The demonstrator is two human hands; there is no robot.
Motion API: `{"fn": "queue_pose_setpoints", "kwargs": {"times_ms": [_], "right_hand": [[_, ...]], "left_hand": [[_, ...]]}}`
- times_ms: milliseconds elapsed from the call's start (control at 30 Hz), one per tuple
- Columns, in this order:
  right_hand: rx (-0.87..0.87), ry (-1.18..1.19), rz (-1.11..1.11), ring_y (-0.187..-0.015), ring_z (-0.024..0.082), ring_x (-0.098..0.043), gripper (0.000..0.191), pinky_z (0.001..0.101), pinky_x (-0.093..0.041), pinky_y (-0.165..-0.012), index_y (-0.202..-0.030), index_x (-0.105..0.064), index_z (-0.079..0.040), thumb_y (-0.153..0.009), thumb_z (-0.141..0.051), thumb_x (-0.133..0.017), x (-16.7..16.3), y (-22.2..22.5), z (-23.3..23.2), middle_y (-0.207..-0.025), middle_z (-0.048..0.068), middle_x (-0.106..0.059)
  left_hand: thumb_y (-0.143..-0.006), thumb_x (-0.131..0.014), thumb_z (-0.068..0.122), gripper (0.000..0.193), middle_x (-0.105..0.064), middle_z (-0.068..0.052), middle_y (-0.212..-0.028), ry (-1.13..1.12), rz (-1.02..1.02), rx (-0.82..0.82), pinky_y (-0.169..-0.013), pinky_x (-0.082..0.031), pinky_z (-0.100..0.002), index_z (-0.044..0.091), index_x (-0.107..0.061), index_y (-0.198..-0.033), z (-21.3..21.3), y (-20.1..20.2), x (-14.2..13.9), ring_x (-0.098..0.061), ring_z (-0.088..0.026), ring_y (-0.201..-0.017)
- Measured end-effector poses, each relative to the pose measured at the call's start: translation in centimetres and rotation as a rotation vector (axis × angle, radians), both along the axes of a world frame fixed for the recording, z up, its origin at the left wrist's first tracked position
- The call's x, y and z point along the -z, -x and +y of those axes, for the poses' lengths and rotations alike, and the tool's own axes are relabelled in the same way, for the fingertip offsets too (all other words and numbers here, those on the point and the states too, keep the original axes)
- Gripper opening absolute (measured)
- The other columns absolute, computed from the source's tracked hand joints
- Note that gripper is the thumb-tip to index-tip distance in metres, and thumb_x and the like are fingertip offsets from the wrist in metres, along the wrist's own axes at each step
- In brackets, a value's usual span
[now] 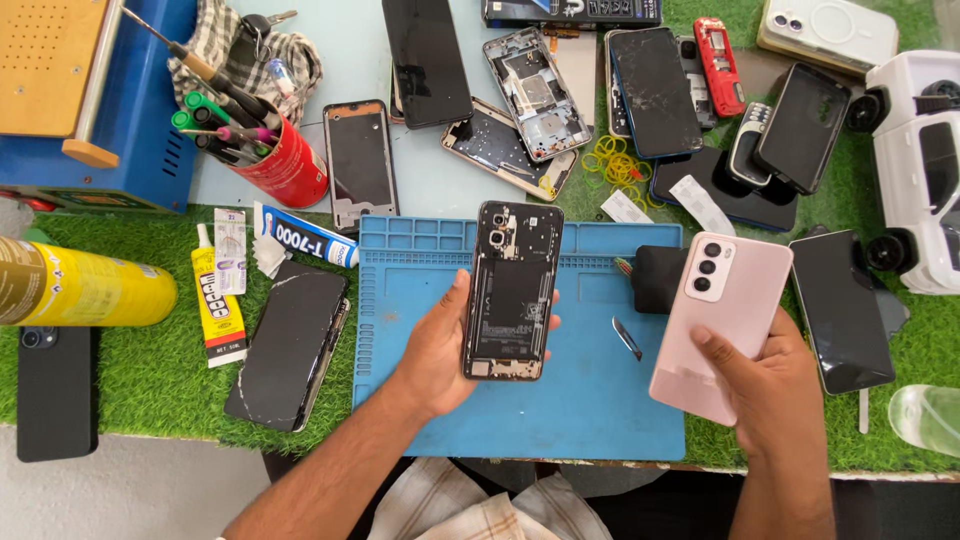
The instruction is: The person holds a pink smartphone, removes its back cover and battery, then uses a screwdriver to unscrew and work on the internal components of the opened phone on a blue repair mat, handling small parts and tools from the cluttered workbench.
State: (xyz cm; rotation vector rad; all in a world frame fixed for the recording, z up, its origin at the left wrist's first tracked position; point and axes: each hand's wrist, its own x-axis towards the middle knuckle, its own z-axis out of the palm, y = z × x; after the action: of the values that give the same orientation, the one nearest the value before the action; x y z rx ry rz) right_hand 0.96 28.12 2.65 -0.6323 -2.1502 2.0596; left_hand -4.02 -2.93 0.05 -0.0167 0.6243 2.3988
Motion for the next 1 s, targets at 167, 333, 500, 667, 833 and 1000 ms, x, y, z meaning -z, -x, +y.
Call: {"fn": "queue_pose_setpoints", "kwargs": {"times_ms": [167, 333, 500, 667, 833, 1000], "right_hand": [[-0.025, -0.095, -0.146, -0.086, 0.014, -0.070, 0.037, 0.0271, -0.056, -0.073, -0.128, -0.065, 0.003, -0.094, -0.011, -0.071, 0.8, 1.1, 4.1, -0.104, 0.012, -0.075], [-0.034, -0.120, -0.174, -0.082, 0.011, -0.067, 0.029, 0.0252, -0.054, -0.071, -0.122, -0.069, 0.003, -0.097, -0.013, -0.067, 0.8, 1.4, 7.3, -0.099, 0.009, -0.074], [0.049, -0.444, -0.132, -0.080, 0.010, -0.062, 0.025, 0.0261, -0.049, -0.071, -0.121, -0.075, -0.001, -0.100, -0.014, -0.069, -2.2, 0.7, 8.4, -0.097, 0.007, -0.073], [0.066, -0.998, -0.177, -0.096, 0.024, -0.067, 0.026, 0.0368, -0.051, -0.084, -0.123, -0.074, -0.006, -0.099, -0.013, -0.066, -2.6, -2.3, 6.8, -0.107, 0.012, -0.071], [0.070, -1.313, -0.074, -0.109, 0.033, -0.059, 0.036, 0.0439, -0.050, -0.093, -0.132, -0.073, -0.005, -0.098, -0.010, -0.066, 2.5, -2.7, 3.8, -0.120, 0.017, -0.062], [0.049, -1.413, -0.009, -0.114, 0.034, -0.057, 0.042, 0.0455, -0.048, -0.097, -0.133, -0.071, -0.003, -0.094, -0.019, -0.074, 2.8, -0.9, 1.1, -0.122, 0.016, -0.062]], "left_hand": [[-0.107, -0.036, 0.055, 0.072, -0.058, -0.021, -0.145, 0.094, 0.056, -0.027, -0.101, -0.057, -0.051, 0.002, -0.043, -0.154, 0.0, 2.8, 0.4, -0.062, -0.033, -0.128], [-0.106, -0.037, 0.053, 0.070, -0.056, -0.023, -0.145, 0.029, 0.014, -0.043, -0.099, -0.057, -0.054, 0.003, -0.042, -0.154, -0.3, 3.1, 0.7, -0.061, -0.035, -0.127], [-0.105, -0.036, 0.054, 0.071, -0.054, -0.025, -0.145, 0.003, 0.031, -0.051, -0.100, -0.057, -0.057, 0.002, -0.041, -0.154, -0.8, 2.9, 0.7, -0.060, -0.037, -0.127], [-0.105, -0.035, 0.055, 0.071, -0.054, -0.025, -0.146, 0.006, 0.016, -0.033, -0.101, -0.055, -0.056, 0.003, -0.041, -0.153, -0.6, 2.7, 0.7, -0.060, -0.037, -0.129], [-0.107, -0.037, 0.052, 0.068, -0.051, -0.022, -0.153, -0.072, 0.038, -0.053, -0.103, -0.053, -0.050, 0.005, -0.041, -0.156, -0.4, 2.6, 1.2, -0.059, -0.031, -0.130], [-0.107, -0.042, 0.049, 0.064, -0.049, -0.017, -0.156, -0.040, 0.071, -0.102, -0.106, -0.051, -0.047, 0.008, -0.040, -0.157, -0.4, 2.6, 1.4, -0.057, -0.025, -0.132]]}}
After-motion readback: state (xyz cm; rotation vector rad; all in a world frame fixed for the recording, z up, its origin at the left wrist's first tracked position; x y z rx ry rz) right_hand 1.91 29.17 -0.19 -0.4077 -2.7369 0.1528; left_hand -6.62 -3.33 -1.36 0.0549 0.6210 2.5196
